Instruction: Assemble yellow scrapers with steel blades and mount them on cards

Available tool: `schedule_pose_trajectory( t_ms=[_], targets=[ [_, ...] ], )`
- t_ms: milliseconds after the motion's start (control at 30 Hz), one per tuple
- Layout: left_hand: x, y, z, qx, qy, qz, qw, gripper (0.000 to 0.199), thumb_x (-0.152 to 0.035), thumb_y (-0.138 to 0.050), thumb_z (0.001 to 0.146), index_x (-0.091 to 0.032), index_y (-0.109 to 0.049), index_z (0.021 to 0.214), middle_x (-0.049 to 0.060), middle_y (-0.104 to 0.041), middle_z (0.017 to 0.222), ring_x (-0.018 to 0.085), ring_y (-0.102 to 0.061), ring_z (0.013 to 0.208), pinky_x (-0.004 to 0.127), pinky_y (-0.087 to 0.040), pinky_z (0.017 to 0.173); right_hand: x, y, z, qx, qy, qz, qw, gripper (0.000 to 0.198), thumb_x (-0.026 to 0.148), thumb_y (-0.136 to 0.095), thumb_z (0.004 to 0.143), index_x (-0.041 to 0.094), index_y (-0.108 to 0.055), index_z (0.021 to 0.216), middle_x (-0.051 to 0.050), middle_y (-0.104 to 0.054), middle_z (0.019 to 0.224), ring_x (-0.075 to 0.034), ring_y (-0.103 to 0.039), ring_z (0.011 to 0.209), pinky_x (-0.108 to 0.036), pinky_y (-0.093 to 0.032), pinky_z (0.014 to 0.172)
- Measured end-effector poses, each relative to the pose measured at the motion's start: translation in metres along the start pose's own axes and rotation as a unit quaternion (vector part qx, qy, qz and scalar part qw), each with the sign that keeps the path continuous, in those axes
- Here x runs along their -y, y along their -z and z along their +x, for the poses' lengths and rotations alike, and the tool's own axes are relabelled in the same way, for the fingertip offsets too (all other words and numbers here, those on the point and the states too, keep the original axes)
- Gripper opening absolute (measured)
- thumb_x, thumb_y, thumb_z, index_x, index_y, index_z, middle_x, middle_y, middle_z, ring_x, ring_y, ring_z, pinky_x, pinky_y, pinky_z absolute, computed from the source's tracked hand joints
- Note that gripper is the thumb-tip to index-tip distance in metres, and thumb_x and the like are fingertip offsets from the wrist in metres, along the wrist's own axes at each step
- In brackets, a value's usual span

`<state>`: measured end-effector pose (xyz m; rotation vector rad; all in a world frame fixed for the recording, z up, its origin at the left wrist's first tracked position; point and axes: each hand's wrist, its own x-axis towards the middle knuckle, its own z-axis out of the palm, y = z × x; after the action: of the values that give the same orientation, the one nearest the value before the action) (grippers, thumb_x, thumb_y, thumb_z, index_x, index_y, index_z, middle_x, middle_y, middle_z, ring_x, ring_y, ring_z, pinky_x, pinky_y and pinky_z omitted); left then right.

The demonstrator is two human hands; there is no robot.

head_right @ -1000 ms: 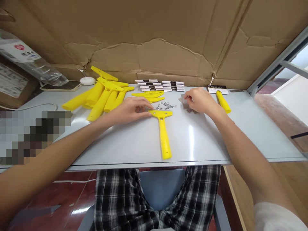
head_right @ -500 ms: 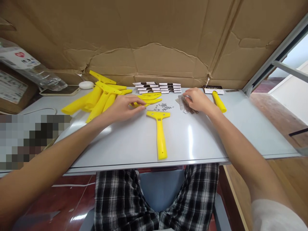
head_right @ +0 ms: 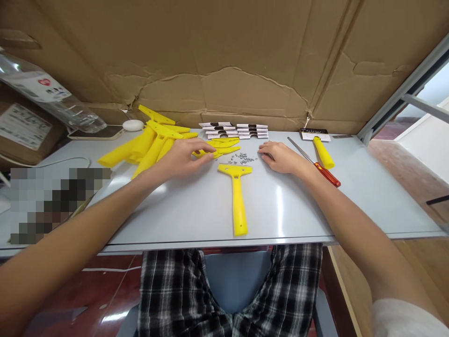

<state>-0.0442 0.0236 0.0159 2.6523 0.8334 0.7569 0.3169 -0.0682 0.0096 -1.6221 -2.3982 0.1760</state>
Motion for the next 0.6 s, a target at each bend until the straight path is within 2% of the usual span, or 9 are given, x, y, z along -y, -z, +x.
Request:
schedule_pose_trajectory(
  t_ms=[167, 367, 500, 600],
  targets=[
    [0.002, 0.004, 0.001, 0.04, -0.008, 0.052, 0.998, 0.04, -0.045, -0.061, 0.101, -0.019, -0.089, 0.113, 0.014, -0.088, 0.107, 0.03, -0.078, 0.096, 0.045, -0.06, 0.093, -0.002, 0.001, -0.001, 0.001, -0.004, -0.002, 1.0, 0.053, 0.034, -0.047, 0.112, 0.013, -0.082, 0.146, -0.015, -0.069, 0.159, -0.028, -0.071, 0.145, -0.05, -0.054, 0.132],
    [0.002, 0.001, 0.0, 0.057, -0.009, 0.062, 0.996, 0.039, -0.043, -0.062, 0.1, -0.022, -0.09, 0.116, 0.011, -0.088, 0.101, 0.027, -0.075, 0.087, 0.041, -0.057, 0.083, -0.006, 0.004, -0.002, -0.004, -0.009, -0.002, 1.0, 0.049, 0.035, -0.047, 0.112, 0.017, -0.087, 0.132, -0.011, -0.076, 0.148, -0.026, -0.074, 0.135, -0.047, -0.058, 0.125],
    [-0.008, 0.002, -0.002, 0.018, 0.04, 0.071, 0.997, 0.036, -0.039, -0.065, 0.098, -0.021, -0.09, 0.115, 0.01, -0.088, 0.103, 0.027, -0.074, 0.085, 0.041, -0.057, 0.084, -0.006, 0.005, -0.002, -0.007, -0.018, -0.013, 1.0, 0.046, 0.035, -0.05, 0.111, 0.016, -0.089, 0.126, -0.012, -0.077, 0.145, -0.026, -0.073, 0.133, -0.046, -0.056, 0.124],
    [-0.033, 0.006, -0.004, -0.029, 0.085, 0.072, 0.993, 0.038, -0.039, -0.063, 0.102, -0.019, -0.09, 0.12, 0.01, -0.087, 0.103, 0.026, -0.074, 0.086, 0.042, -0.058, 0.089, -0.004, 0.003, -0.001, -0.015, -0.022, -0.017, 0.999, 0.044, 0.033, -0.054, 0.11, 0.015, -0.089, 0.129, -0.012, -0.076, 0.147, -0.028, -0.071, 0.137, -0.048, -0.054, 0.128]
  ],
)
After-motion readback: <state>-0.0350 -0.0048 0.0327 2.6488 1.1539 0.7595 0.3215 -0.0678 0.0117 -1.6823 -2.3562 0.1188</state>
